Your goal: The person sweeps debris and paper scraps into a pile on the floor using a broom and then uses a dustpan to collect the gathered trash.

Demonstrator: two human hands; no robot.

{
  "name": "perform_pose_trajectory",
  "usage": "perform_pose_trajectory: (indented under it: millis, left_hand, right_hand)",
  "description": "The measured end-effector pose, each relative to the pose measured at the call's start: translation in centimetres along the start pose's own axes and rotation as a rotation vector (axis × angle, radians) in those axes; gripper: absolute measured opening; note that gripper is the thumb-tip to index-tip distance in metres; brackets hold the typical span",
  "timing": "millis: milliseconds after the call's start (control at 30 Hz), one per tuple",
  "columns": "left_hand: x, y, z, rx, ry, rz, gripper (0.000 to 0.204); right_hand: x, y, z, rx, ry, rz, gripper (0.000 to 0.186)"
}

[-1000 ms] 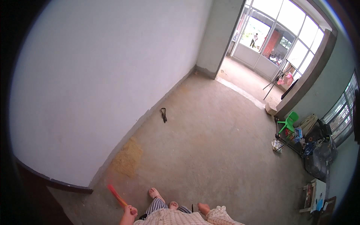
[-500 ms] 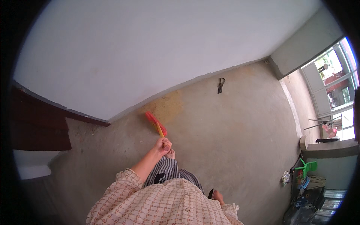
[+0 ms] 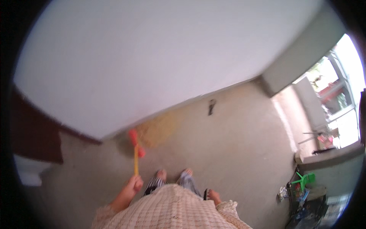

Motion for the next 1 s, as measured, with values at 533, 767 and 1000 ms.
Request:
perform_pose_trajectory:
  millis: [533, 767, 1000]
  left_hand:
    - [14.0, -4.3, 12.1, 0.125, -0.393, 0.110, 0.018]
    - [18.6, 0.6, 14.3, 0.174, -0.342, 0.269, 0.012]
    - [9.9, 1.0, 13.4, 0.185, -0.446, 0.167, 0.012]
  right_hand:
    - [-7.9, -3.7, -3.6, 0.361, -0.146, -0.468, 0.016]
    - [-8.2, -3.4, -5.1, 0.587, -0.185, -0.776, 0.020]
    - [-2.2, -5.3, -9.8, 0.740, -0.039, -0.677, 0.022]
Point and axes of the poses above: each hand's wrist, its own x-axis towards the middle knuckle, its own z-axis out of the back of the hand, y = z × x, the point moved 7 cm from there along x, towards the middle knuckle, and after that the axes turned 10 degrees about -x, right-handed, at the moved point
